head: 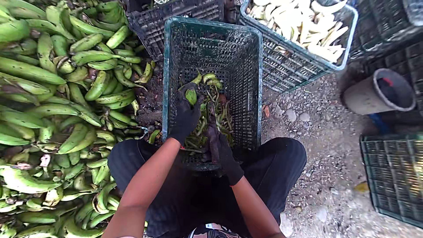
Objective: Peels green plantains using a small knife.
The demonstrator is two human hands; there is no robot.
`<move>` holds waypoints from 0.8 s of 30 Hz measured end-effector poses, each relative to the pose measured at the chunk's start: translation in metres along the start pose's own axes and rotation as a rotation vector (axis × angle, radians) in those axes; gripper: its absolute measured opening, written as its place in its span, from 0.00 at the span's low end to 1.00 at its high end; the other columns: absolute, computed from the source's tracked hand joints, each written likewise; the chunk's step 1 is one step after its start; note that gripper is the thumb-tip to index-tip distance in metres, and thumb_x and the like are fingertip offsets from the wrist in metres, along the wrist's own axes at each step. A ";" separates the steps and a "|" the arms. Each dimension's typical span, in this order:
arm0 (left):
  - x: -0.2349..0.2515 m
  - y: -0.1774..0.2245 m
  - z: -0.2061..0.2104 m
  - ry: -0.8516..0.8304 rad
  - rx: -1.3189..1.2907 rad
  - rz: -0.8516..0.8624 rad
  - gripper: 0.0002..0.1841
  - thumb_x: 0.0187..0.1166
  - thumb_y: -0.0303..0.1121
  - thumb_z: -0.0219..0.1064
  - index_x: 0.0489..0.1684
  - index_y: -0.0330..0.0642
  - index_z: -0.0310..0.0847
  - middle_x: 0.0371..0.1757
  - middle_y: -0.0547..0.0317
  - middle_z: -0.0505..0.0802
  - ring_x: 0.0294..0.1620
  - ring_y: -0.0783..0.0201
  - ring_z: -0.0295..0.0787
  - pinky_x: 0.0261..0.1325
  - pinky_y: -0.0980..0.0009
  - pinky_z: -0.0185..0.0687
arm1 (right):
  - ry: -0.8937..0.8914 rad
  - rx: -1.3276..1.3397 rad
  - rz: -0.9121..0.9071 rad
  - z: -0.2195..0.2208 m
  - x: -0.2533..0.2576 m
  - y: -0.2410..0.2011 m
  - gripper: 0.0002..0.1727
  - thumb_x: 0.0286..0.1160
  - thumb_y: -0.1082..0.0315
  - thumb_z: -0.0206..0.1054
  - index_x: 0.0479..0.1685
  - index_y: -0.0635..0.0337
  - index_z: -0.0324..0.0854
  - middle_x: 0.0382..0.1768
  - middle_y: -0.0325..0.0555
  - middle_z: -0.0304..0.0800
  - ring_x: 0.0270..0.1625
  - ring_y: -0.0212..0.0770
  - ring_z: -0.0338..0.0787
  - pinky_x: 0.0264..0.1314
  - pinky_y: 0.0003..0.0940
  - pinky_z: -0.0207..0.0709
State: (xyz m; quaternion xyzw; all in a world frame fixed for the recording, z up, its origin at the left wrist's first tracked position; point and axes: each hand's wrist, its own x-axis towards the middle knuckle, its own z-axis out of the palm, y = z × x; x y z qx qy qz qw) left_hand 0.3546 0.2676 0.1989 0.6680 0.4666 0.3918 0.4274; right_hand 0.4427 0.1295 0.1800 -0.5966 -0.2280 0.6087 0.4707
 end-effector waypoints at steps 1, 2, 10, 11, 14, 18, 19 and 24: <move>0.000 -0.001 0.001 -0.001 -0.009 0.007 0.28 0.84 0.33 0.65 0.80 0.32 0.63 0.64 0.44 0.86 0.63 0.66 0.85 0.69 0.70 0.80 | 0.004 0.004 0.005 0.000 0.000 0.001 0.32 0.94 0.45 0.43 0.73 0.67 0.68 0.24 0.44 0.85 0.21 0.37 0.88 0.26 0.33 0.88; 0.000 -0.002 0.002 -0.002 -0.015 0.012 0.28 0.83 0.32 0.65 0.80 0.32 0.64 0.64 0.44 0.86 0.62 0.65 0.85 0.69 0.70 0.80 | 0.006 0.003 0.005 -0.001 0.000 0.001 0.32 0.94 0.45 0.42 0.73 0.67 0.68 0.24 0.44 0.85 0.21 0.37 0.88 0.26 0.33 0.88; -0.002 -0.018 0.007 -0.100 -0.061 0.061 0.27 0.83 0.33 0.66 0.79 0.34 0.65 0.60 0.47 0.88 0.59 0.64 0.87 0.66 0.66 0.82 | 0.025 0.041 0.027 0.001 0.010 0.010 0.28 0.96 0.50 0.39 0.66 0.68 0.69 0.22 0.44 0.83 0.19 0.37 0.86 0.25 0.33 0.88; -0.003 -0.021 0.007 -0.114 -0.067 0.070 0.26 0.83 0.33 0.66 0.78 0.34 0.66 0.60 0.48 0.88 0.60 0.65 0.87 0.67 0.67 0.82 | 0.027 0.051 0.044 0.001 0.013 0.011 0.29 0.96 0.48 0.39 0.66 0.67 0.70 0.20 0.43 0.83 0.18 0.37 0.86 0.23 0.33 0.87; -0.004 -0.028 0.006 -0.164 -0.118 0.075 0.27 0.82 0.33 0.67 0.78 0.34 0.65 0.61 0.48 0.88 0.61 0.65 0.86 0.68 0.67 0.82 | 0.013 0.086 0.125 -0.001 0.022 0.010 0.31 0.95 0.44 0.39 0.65 0.64 0.71 0.18 0.43 0.81 0.17 0.38 0.85 0.22 0.35 0.86; -0.016 -0.009 0.016 -0.226 -0.399 0.086 0.30 0.79 0.27 0.68 0.79 0.30 0.62 0.59 0.52 0.88 0.57 0.68 0.87 0.62 0.70 0.86 | -0.089 0.081 0.235 -0.001 0.030 0.026 0.31 0.95 0.42 0.38 0.53 0.61 0.74 0.19 0.42 0.80 0.18 0.38 0.83 0.21 0.34 0.83; -0.008 -0.008 0.014 -0.205 -0.419 0.112 0.30 0.78 0.28 0.68 0.79 0.30 0.61 0.60 0.51 0.87 0.57 0.67 0.87 0.62 0.68 0.86 | -0.110 0.117 0.271 0.003 0.027 0.029 0.33 0.94 0.40 0.38 0.56 0.62 0.74 0.19 0.43 0.81 0.18 0.38 0.84 0.20 0.34 0.83; 0.016 -0.002 -0.020 -0.172 -0.338 0.003 0.26 0.89 0.47 0.56 0.77 0.38 0.68 0.44 0.60 0.91 0.42 0.70 0.91 0.51 0.69 0.90 | -0.070 -0.080 0.039 -0.016 0.010 0.031 0.34 0.93 0.40 0.38 0.76 0.56 0.71 0.28 0.43 0.88 0.26 0.38 0.90 0.30 0.35 0.88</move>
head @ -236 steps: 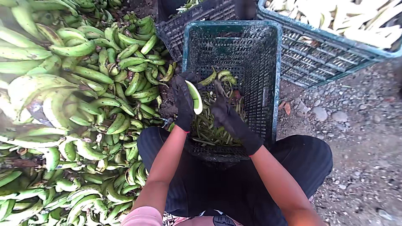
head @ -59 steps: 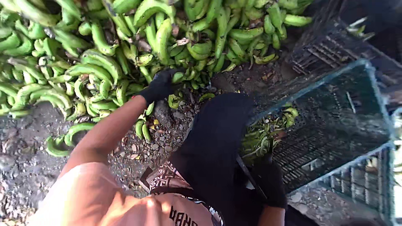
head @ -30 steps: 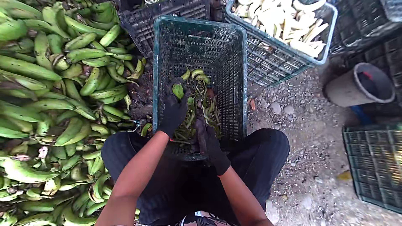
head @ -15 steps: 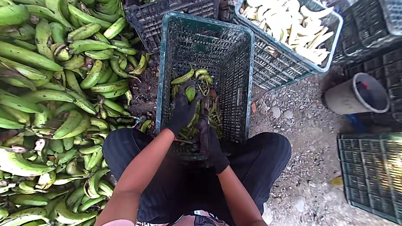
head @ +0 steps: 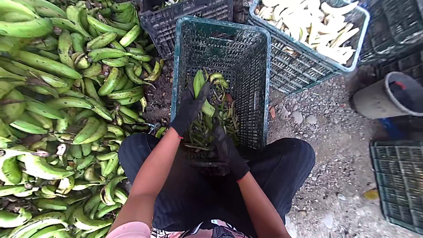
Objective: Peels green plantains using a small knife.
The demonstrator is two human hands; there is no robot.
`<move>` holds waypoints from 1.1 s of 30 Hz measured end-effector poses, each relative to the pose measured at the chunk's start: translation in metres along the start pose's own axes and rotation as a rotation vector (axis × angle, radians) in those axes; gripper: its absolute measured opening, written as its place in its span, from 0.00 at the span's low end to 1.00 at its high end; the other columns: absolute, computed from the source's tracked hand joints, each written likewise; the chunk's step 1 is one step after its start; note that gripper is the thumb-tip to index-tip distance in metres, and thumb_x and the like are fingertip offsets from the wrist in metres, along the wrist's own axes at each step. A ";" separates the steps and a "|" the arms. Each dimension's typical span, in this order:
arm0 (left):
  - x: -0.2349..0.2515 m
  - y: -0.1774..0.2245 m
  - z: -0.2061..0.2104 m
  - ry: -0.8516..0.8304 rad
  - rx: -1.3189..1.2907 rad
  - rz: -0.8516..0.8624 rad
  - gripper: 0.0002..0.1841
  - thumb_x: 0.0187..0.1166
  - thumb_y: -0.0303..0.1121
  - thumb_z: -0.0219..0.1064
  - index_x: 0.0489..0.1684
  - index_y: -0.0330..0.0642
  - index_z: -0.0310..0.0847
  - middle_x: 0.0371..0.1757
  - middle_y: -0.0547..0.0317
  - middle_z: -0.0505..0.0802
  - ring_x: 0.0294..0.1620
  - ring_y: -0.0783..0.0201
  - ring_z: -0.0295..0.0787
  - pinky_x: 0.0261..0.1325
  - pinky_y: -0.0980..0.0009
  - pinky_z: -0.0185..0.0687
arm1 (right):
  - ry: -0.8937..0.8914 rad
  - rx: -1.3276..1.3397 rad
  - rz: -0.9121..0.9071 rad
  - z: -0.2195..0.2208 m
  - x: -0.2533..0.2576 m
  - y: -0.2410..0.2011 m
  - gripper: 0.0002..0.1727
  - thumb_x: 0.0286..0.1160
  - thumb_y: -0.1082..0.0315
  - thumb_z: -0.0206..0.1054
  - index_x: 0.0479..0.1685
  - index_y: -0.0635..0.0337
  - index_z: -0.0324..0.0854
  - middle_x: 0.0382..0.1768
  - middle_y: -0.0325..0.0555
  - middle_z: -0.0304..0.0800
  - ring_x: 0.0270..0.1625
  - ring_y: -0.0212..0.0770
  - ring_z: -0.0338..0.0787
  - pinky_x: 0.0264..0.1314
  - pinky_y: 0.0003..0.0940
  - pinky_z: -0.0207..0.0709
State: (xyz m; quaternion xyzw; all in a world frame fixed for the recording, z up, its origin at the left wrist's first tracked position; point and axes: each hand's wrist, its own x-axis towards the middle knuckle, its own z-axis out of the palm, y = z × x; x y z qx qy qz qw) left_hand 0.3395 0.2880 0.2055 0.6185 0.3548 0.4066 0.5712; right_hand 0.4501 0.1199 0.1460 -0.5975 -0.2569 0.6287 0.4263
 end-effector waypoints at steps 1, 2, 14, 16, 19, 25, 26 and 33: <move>0.002 0.000 -0.004 -0.035 -0.053 -0.029 0.27 0.92 0.51 0.44 0.74 0.39 0.71 0.36 0.62 0.91 0.34 0.69 0.89 0.43 0.69 0.90 | 0.052 -0.141 -0.140 -0.007 0.002 -0.005 0.34 0.92 0.41 0.40 0.81 0.57 0.69 0.37 0.44 0.91 0.35 0.38 0.92 0.39 0.38 0.90; 0.002 -0.002 -0.007 -0.072 -0.138 -0.069 0.33 0.91 0.57 0.34 0.72 0.39 0.71 0.32 0.62 0.89 0.29 0.67 0.88 0.37 0.69 0.89 | 0.098 -0.284 -0.253 -0.014 0.004 -0.013 0.35 0.90 0.41 0.43 0.85 0.55 0.67 0.51 0.46 0.94 0.49 0.39 0.93 0.54 0.44 0.87; -0.010 0.018 -0.009 -0.010 -0.354 -0.257 0.42 0.90 0.59 0.19 0.58 0.35 0.77 0.26 0.58 0.88 0.23 0.68 0.86 0.27 0.73 0.87 | 0.244 -1.031 -0.681 -0.019 0.005 -0.066 0.43 0.76 0.22 0.36 0.85 0.29 0.72 0.62 0.59 0.85 0.64 0.67 0.82 0.55 0.72 0.71; -0.012 0.019 -0.008 0.007 -0.329 -0.256 0.41 0.90 0.59 0.20 0.56 0.36 0.77 0.25 0.59 0.89 0.22 0.67 0.86 0.27 0.72 0.87 | 0.238 -0.968 -0.584 -0.012 0.008 -0.064 0.38 0.79 0.28 0.43 0.83 0.32 0.75 0.64 0.58 0.83 0.67 0.65 0.79 0.60 0.72 0.70; -0.011 0.011 -0.007 0.099 -0.151 -0.220 0.37 0.92 0.58 0.26 0.63 0.37 0.76 0.36 0.55 0.90 0.32 0.66 0.89 0.36 0.68 0.90 | 0.295 -0.890 -0.467 -0.001 0.015 -0.064 0.34 0.83 0.36 0.50 0.84 0.39 0.73 0.67 0.64 0.79 0.69 0.69 0.77 0.61 0.75 0.69; -0.016 -0.004 0.003 0.162 0.261 -0.123 0.38 0.93 0.53 0.23 0.82 0.32 0.64 0.70 0.36 0.83 0.70 0.54 0.83 0.75 0.53 0.76 | 0.483 -0.788 -0.297 -0.003 0.059 -0.093 0.31 0.86 0.40 0.49 0.84 0.38 0.73 0.72 0.62 0.81 0.75 0.66 0.78 0.67 0.74 0.69; -0.017 -0.001 0.003 0.163 0.242 -0.137 0.38 0.93 0.53 0.23 0.82 0.33 0.66 0.69 0.37 0.84 0.70 0.55 0.83 0.75 0.53 0.77 | 0.477 -0.778 -0.299 -0.006 0.061 -0.100 0.31 0.87 0.39 0.48 0.83 0.37 0.74 0.71 0.58 0.83 0.74 0.63 0.80 0.67 0.73 0.70; -0.028 0.024 0.007 0.026 -0.194 -0.284 0.38 0.91 0.58 0.22 0.58 0.38 0.74 0.26 0.57 0.88 0.22 0.63 0.87 0.25 0.66 0.88 | 0.543 -0.705 -0.339 -0.033 0.058 -0.130 0.34 0.90 0.38 0.43 0.74 0.52 0.79 0.59 0.58 0.89 0.64 0.59 0.87 0.64 0.68 0.73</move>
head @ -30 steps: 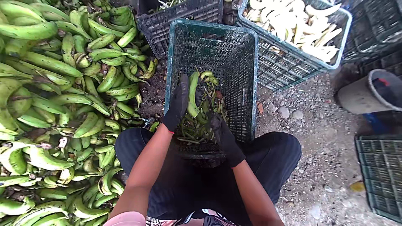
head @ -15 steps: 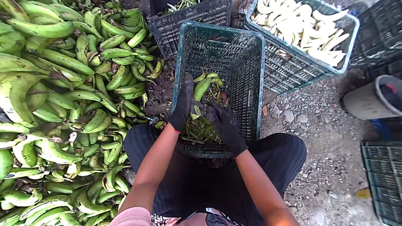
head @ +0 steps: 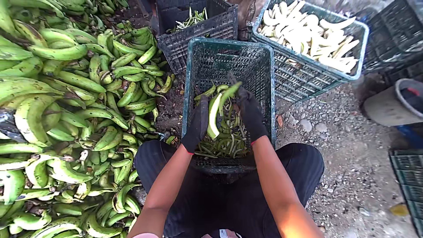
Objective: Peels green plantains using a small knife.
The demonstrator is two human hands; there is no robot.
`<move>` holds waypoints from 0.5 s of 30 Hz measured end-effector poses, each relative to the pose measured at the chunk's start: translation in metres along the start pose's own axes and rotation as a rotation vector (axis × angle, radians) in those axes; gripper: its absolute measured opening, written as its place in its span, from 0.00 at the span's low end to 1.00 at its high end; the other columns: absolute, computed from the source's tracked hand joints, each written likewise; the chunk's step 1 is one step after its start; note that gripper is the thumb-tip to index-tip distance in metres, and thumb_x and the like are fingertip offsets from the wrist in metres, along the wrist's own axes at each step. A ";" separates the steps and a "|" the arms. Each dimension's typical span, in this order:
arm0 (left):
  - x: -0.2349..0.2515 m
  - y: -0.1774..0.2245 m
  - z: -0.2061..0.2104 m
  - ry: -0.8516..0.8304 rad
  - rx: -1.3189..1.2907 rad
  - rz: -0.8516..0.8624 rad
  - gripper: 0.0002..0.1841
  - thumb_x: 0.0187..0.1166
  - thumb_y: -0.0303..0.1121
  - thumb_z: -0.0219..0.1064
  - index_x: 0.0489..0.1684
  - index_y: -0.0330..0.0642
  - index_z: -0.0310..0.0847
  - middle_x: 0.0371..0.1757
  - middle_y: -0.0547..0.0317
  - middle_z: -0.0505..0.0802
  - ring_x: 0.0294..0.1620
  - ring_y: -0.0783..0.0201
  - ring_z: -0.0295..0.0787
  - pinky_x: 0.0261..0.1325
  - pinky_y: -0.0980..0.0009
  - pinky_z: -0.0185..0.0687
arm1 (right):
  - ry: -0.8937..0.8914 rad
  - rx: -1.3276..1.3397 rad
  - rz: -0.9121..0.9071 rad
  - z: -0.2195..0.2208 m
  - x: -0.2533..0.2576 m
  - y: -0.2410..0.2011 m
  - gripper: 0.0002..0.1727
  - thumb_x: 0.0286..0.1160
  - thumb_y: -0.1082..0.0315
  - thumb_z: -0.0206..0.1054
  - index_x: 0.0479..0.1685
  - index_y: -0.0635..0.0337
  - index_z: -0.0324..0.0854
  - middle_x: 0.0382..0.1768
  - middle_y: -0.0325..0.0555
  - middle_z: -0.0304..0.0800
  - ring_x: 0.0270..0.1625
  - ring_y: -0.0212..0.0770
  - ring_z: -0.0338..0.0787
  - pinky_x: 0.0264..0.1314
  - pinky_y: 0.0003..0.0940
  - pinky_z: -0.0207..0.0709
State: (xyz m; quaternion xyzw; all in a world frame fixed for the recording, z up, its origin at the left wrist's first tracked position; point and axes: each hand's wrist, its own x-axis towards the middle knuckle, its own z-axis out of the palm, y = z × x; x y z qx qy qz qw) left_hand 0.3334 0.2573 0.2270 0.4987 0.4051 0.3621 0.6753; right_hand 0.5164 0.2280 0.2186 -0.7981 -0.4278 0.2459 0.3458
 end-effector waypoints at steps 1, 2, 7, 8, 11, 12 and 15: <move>0.002 0.000 -0.004 -0.056 -0.091 0.010 0.39 0.90 0.60 0.21 0.59 0.38 0.74 0.24 0.57 0.88 0.20 0.64 0.86 0.23 0.67 0.87 | 0.006 0.025 -0.026 -0.006 0.000 0.004 0.31 0.92 0.43 0.44 0.74 0.55 0.78 0.60 0.59 0.88 0.65 0.58 0.85 0.66 0.66 0.72; 0.006 0.001 -0.008 -0.100 -0.181 0.022 0.40 0.89 0.62 0.21 0.61 0.39 0.75 0.25 0.59 0.88 0.19 0.66 0.86 0.21 0.70 0.86 | 0.013 0.038 -0.087 -0.010 -0.001 0.009 0.28 0.91 0.48 0.45 0.73 0.57 0.78 0.61 0.59 0.87 0.67 0.57 0.85 0.68 0.64 0.71; 0.022 0.000 -0.021 -0.032 -0.132 0.139 0.28 0.94 0.48 0.35 0.64 0.38 0.77 0.39 0.57 0.92 0.30 0.67 0.89 0.32 0.70 0.89 | -0.113 -0.153 -0.354 -0.004 -0.040 0.010 0.40 0.83 0.29 0.39 0.79 0.43 0.78 0.66 0.60 0.86 0.70 0.65 0.82 0.66 0.72 0.72; 0.025 -0.001 -0.023 -0.011 -0.101 0.180 0.28 0.94 0.47 0.35 0.68 0.37 0.76 0.43 0.56 0.92 0.35 0.66 0.90 0.40 0.69 0.90 | -0.143 -0.190 -0.377 0.000 -0.051 0.010 0.40 0.81 0.29 0.41 0.79 0.42 0.78 0.65 0.63 0.84 0.68 0.69 0.81 0.63 0.75 0.71; 0.026 0.003 -0.023 0.036 -0.147 0.235 0.26 0.92 0.48 0.38 0.75 0.40 0.66 0.37 0.58 0.89 0.29 0.66 0.89 0.33 0.69 0.90 | -0.137 -0.220 -0.420 0.007 -0.077 0.011 0.43 0.75 0.23 0.42 0.78 0.37 0.80 0.62 0.64 0.84 0.65 0.69 0.81 0.58 0.74 0.71; 0.024 0.004 -0.023 0.018 -0.151 0.261 0.26 0.92 0.48 0.38 0.78 0.41 0.63 0.36 0.60 0.88 0.28 0.66 0.88 0.31 0.70 0.90 | -0.117 -0.218 -0.425 0.007 -0.080 0.011 0.43 0.75 0.23 0.42 0.76 0.39 0.81 0.60 0.65 0.84 0.63 0.71 0.81 0.56 0.74 0.70; 0.020 -0.001 -0.021 -0.003 -0.047 0.306 0.30 0.91 0.51 0.35 0.78 0.39 0.64 0.39 0.61 0.89 0.32 0.69 0.88 0.37 0.71 0.90 | -0.096 -0.231 -0.368 0.013 -0.071 0.009 0.41 0.79 0.27 0.43 0.77 0.42 0.81 0.62 0.67 0.84 0.66 0.73 0.80 0.59 0.76 0.70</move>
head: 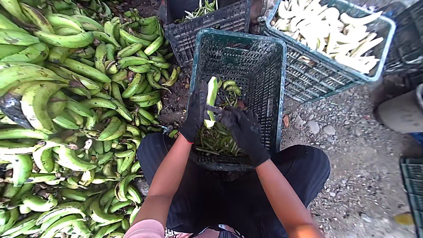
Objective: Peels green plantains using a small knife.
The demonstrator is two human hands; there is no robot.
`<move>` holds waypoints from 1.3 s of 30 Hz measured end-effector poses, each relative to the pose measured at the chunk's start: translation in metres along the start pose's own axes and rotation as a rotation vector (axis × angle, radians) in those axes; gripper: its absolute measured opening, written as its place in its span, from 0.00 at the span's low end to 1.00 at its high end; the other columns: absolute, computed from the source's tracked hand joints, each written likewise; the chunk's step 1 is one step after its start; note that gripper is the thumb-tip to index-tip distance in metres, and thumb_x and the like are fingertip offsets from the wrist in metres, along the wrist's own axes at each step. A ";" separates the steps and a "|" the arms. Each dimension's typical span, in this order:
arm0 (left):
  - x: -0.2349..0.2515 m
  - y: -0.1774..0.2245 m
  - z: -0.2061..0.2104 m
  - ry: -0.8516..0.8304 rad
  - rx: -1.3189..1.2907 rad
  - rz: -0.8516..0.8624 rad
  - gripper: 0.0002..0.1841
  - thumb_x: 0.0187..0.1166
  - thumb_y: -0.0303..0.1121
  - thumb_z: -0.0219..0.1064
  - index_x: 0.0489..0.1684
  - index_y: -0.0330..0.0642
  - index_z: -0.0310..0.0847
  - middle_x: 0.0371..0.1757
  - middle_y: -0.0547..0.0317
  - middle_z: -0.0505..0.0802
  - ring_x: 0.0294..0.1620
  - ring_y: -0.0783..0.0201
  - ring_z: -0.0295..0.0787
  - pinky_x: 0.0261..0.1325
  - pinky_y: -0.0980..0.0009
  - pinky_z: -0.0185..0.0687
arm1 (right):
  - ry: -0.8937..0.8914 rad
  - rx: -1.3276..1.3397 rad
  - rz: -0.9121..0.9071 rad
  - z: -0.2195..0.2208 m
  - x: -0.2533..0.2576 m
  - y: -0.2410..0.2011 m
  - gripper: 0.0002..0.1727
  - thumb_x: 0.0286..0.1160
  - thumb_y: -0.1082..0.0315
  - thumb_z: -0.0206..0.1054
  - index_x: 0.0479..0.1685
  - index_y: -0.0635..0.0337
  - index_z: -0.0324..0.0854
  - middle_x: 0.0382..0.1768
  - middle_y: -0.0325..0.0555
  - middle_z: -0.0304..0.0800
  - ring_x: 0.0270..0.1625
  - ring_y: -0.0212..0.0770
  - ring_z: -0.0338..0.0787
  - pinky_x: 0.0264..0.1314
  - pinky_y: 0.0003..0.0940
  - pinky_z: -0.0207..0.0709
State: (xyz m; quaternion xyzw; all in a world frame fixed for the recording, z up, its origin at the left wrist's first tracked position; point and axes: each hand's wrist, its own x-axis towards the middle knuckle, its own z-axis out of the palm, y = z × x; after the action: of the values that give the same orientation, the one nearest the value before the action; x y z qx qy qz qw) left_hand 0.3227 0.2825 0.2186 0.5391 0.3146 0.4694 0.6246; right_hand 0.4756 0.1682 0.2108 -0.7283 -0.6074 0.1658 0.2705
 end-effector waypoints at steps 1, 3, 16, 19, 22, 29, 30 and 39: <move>0.000 -0.001 0.002 0.026 0.044 -0.012 0.31 0.92 0.51 0.33 0.77 0.37 0.65 0.41 0.59 0.89 0.35 0.68 0.89 0.40 0.69 0.90 | 0.022 -0.013 0.041 0.002 0.008 -0.001 0.39 0.79 0.28 0.44 0.77 0.41 0.80 0.63 0.67 0.84 0.67 0.73 0.80 0.58 0.75 0.71; -0.001 -0.002 0.008 0.064 0.142 -0.035 0.29 0.94 0.48 0.29 0.71 0.35 0.69 0.47 0.56 0.87 0.43 0.69 0.86 0.48 0.68 0.87 | 0.047 -0.036 0.153 0.003 0.029 -0.004 0.37 0.78 0.30 0.48 0.79 0.36 0.78 0.67 0.67 0.83 0.70 0.74 0.78 0.59 0.76 0.71; 0.007 0.012 -0.003 0.254 0.124 0.064 0.28 0.95 0.43 0.29 0.78 0.35 0.65 0.41 0.58 0.90 0.34 0.70 0.89 0.39 0.71 0.90 | 0.028 -0.012 -0.008 0.000 -0.003 -0.006 0.34 0.81 0.35 0.50 0.77 0.43 0.81 0.63 0.67 0.84 0.64 0.73 0.81 0.56 0.75 0.72; -0.004 0.002 0.002 0.078 0.171 -0.004 0.28 0.95 0.43 0.34 0.80 0.32 0.62 0.54 0.55 0.86 0.46 0.71 0.86 0.52 0.71 0.86 | 0.039 -0.002 0.115 0.002 0.016 -0.002 0.33 0.82 0.37 0.50 0.78 0.43 0.79 0.66 0.72 0.81 0.68 0.76 0.79 0.60 0.76 0.72; -0.016 -0.003 0.016 -0.065 0.215 -0.151 0.28 0.94 0.47 0.36 0.77 0.38 0.69 0.47 0.54 0.89 0.38 0.66 0.88 0.43 0.66 0.89 | 0.130 0.064 0.255 -0.012 0.053 0.002 0.39 0.80 0.28 0.45 0.79 0.39 0.78 0.71 0.66 0.81 0.73 0.71 0.77 0.63 0.75 0.69; 0.008 -0.005 -0.002 0.159 -0.086 0.140 0.34 0.92 0.55 0.32 0.80 0.35 0.61 0.52 0.60 0.89 0.41 0.71 0.89 0.46 0.71 0.89 | 0.020 0.070 0.071 0.006 0.006 -0.010 0.38 0.84 0.31 0.42 0.81 0.42 0.76 0.66 0.66 0.82 0.67 0.71 0.80 0.58 0.75 0.73; 0.011 -0.001 -0.001 0.240 -0.165 0.116 0.32 0.93 0.54 0.32 0.80 0.39 0.62 0.45 0.59 0.90 0.33 0.68 0.90 0.38 0.69 0.92 | 0.027 0.043 0.051 0.012 -0.003 -0.013 0.38 0.83 0.31 0.43 0.79 0.44 0.78 0.64 0.66 0.83 0.66 0.71 0.81 0.58 0.74 0.74; -0.007 -0.004 0.005 -0.013 0.282 -0.074 0.27 0.94 0.42 0.36 0.75 0.31 0.70 0.57 0.47 0.87 0.53 0.65 0.85 0.59 0.65 0.84 | 0.012 0.056 0.224 0.007 0.048 -0.012 0.35 0.85 0.34 0.44 0.79 0.43 0.78 0.69 0.64 0.83 0.73 0.68 0.79 0.66 0.73 0.71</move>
State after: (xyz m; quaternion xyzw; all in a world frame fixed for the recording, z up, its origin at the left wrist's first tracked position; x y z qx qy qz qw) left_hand 0.3255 0.2737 0.2154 0.6127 0.3931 0.3936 0.5614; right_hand 0.4723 0.2178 0.2166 -0.7847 -0.5156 0.2076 0.2744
